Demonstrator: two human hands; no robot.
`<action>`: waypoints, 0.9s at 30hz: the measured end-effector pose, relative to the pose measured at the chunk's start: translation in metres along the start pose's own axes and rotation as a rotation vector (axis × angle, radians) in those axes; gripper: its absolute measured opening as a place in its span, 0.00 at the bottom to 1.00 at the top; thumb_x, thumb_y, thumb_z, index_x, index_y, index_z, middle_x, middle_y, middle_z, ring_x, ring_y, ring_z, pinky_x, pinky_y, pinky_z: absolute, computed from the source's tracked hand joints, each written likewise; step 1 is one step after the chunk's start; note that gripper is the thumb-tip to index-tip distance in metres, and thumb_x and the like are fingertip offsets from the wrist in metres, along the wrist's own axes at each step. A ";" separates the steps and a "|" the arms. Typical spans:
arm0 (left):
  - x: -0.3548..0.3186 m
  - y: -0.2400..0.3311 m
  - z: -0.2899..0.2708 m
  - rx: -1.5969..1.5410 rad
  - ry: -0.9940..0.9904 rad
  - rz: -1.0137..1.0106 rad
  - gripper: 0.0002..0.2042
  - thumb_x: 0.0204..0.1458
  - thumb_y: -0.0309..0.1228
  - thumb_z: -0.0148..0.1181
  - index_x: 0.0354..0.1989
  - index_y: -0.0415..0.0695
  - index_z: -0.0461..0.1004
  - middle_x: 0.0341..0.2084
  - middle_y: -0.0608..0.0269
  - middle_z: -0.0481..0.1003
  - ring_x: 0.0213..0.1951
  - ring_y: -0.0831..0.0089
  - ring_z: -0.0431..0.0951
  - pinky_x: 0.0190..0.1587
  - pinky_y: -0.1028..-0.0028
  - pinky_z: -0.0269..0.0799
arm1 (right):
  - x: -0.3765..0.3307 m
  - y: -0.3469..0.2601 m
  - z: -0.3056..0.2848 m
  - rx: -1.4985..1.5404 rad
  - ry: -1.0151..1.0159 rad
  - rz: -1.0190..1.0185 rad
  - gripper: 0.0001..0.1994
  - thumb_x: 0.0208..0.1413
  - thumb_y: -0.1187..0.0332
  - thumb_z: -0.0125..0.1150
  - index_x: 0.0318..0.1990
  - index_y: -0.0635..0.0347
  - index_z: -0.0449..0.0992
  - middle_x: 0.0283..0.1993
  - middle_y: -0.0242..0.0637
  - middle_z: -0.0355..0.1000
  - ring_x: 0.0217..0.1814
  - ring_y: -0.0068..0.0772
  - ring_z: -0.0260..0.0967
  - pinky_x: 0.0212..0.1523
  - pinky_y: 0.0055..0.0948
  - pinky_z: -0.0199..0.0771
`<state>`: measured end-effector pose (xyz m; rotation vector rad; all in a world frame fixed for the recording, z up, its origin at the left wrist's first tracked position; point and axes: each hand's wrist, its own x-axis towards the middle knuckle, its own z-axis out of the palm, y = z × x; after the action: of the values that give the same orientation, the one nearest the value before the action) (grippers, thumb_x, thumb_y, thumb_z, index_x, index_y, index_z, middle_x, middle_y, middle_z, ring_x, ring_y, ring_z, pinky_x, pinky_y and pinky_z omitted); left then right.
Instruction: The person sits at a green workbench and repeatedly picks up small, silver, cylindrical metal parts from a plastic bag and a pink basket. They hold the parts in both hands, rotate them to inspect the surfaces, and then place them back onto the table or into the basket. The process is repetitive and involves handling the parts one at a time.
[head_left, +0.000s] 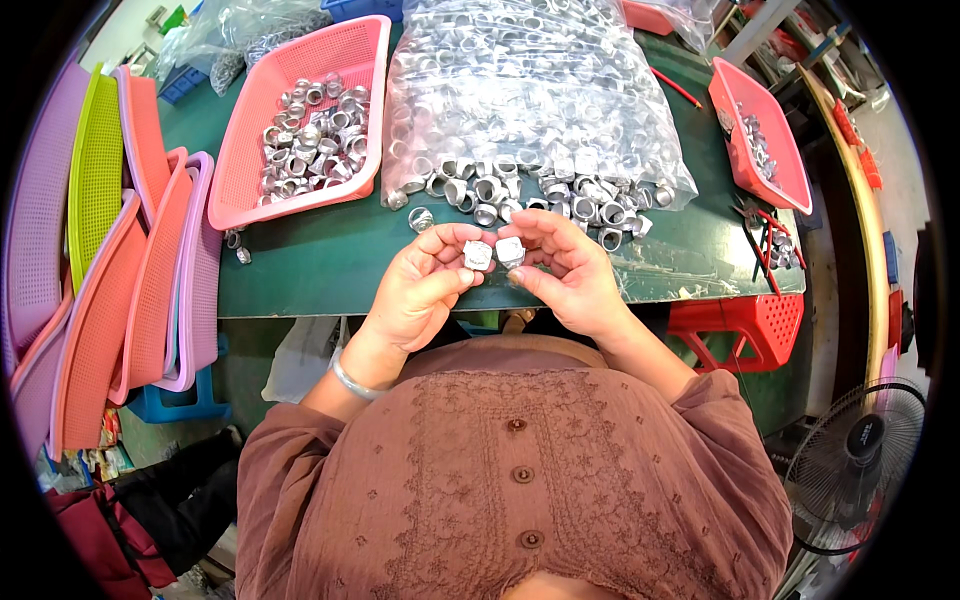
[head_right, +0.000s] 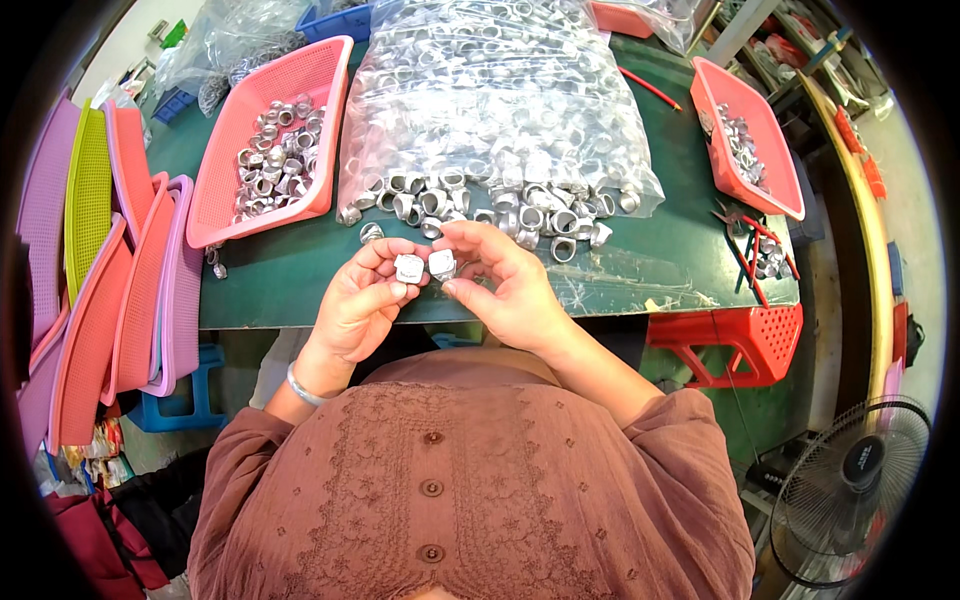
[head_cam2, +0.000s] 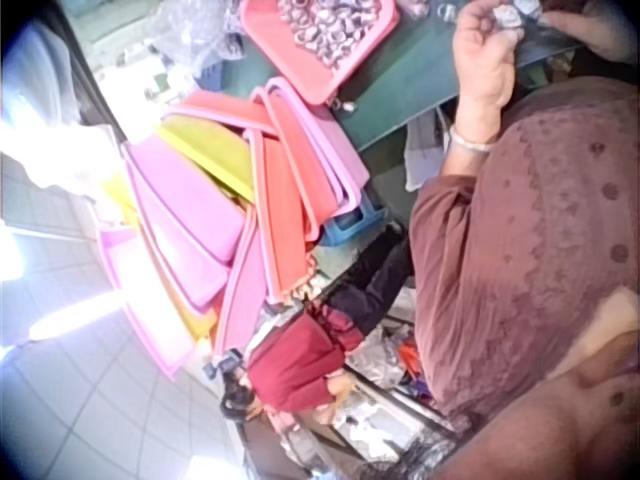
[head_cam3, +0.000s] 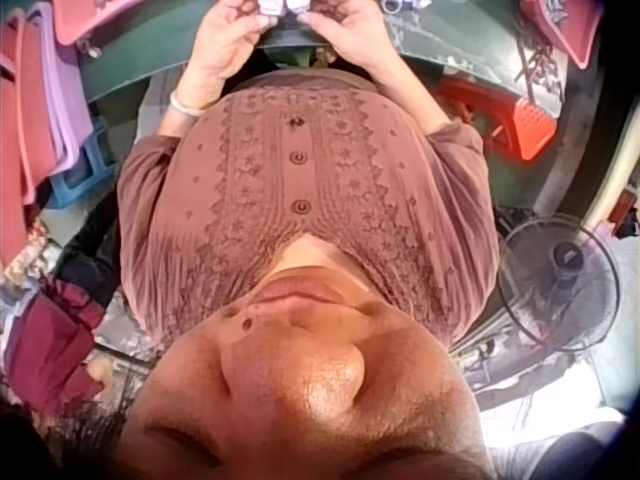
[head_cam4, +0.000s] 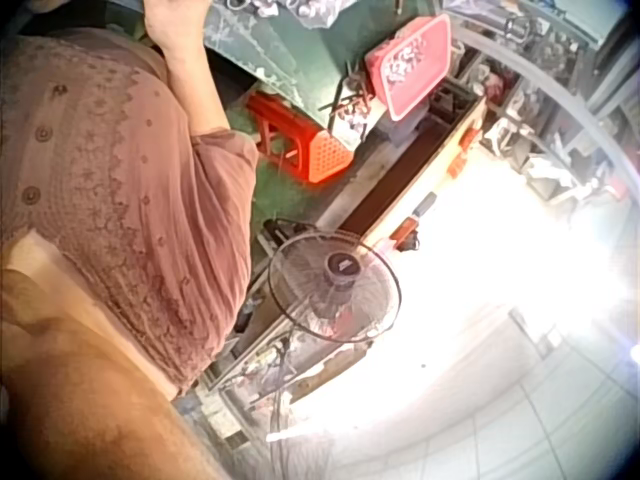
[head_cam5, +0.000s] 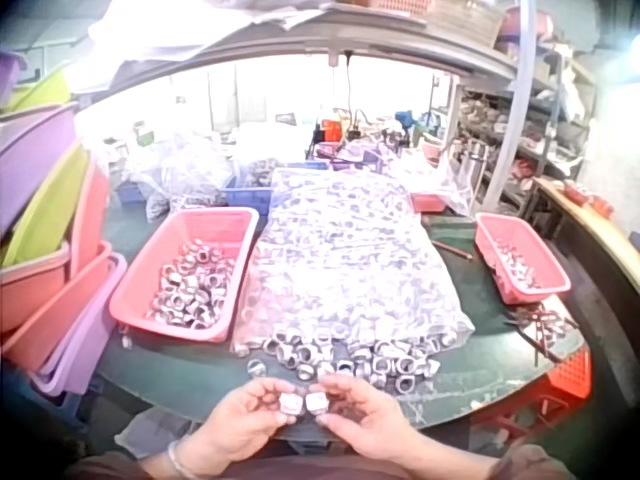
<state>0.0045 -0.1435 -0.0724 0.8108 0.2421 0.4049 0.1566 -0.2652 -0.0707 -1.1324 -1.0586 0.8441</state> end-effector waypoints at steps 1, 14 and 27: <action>0.000 0.000 -0.001 -0.029 -0.004 -0.013 0.17 0.46 0.18 0.54 0.47 0.38 0.65 0.44 0.56 0.70 0.41 0.74 0.73 0.45 0.79 0.70 | 0.000 0.001 0.000 0.003 0.000 -0.009 0.25 0.48 0.83 0.55 0.55 0.61 0.61 0.50 0.39 0.66 0.52 0.26 0.64 0.47 0.24 0.66; -0.001 0.001 -0.004 -0.165 -0.020 -0.068 0.18 0.47 0.16 0.50 0.49 0.34 0.64 0.43 0.53 0.69 0.40 0.70 0.73 0.44 0.77 0.71 | 0.001 0.002 0.003 0.004 0.023 -0.062 0.28 0.46 0.84 0.54 0.57 0.60 0.59 0.48 0.40 0.67 0.48 0.27 0.65 0.46 0.27 0.67; -0.003 0.002 -0.003 -0.172 -0.027 -0.106 0.17 0.48 0.18 0.47 0.49 0.35 0.65 0.42 0.57 0.70 0.43 0.70 0.72 0.48 0.75 0.68 | 0.001 0.001 0.004 -0.050 0.009 -0.100 0.28 0.45 0.84 0.54 0.57 0.60 0.59 0.48 0.40 0.67 0.47 0.26 0.66 0.46 0.27 0.67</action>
<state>0.0001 -0.1417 -0.0725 0.6313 0.2207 0.3102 0.1530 -0.2630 -0.0711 -1.1143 -1.1250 0.7365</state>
